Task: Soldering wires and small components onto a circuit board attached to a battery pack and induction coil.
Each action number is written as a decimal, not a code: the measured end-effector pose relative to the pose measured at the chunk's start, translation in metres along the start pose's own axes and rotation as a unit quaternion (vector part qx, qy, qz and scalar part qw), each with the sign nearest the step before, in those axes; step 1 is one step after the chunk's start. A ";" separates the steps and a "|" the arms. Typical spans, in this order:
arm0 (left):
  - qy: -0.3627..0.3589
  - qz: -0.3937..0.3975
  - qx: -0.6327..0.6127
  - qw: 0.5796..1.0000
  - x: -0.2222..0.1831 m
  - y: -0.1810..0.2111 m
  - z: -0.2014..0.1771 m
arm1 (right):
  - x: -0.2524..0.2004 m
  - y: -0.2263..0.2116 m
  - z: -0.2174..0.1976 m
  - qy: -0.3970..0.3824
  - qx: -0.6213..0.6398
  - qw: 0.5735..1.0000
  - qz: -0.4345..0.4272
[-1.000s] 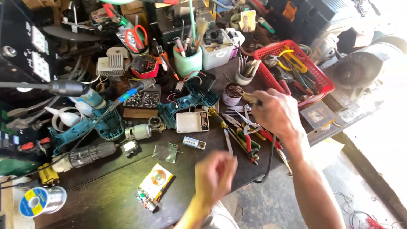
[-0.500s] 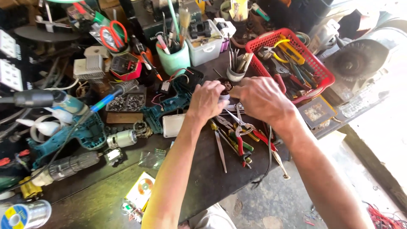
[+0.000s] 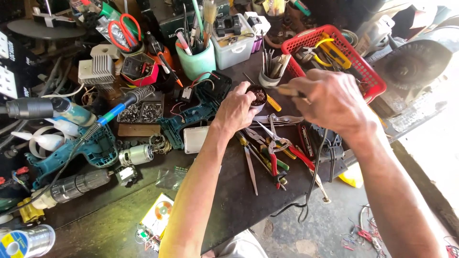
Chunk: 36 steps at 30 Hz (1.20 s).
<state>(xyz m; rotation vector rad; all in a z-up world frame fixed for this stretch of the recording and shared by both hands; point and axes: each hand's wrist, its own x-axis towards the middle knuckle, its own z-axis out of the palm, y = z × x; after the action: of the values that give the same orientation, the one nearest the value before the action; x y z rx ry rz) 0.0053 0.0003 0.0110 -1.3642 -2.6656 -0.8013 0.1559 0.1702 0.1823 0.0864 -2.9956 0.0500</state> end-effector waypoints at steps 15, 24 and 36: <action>-0.019 0.033 0.031 0.999 -0.007 -0.003 -0.002 | 0.009 -0.026 0.029 -0.044 -0.117 0.966 -0.225; -0.038 0.037 -0.019 0.998 -0.006 -0.003 -0.013 | 0.015 -0.007 -0.019 -0.113 0.235 0.951 0.165; -0.055 0.045 -0.058 0.996 -0.014 -0.002 -0.023 | 0.035 0.003 0.007 -0.120 0.372 0.838 0.381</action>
<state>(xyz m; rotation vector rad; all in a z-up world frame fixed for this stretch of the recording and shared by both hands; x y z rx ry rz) 0.0080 -0.0212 0.0262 -1.5865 -2.6528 -0.9111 0.1201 0.1714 0.1807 -1.0785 -2.8042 1.3487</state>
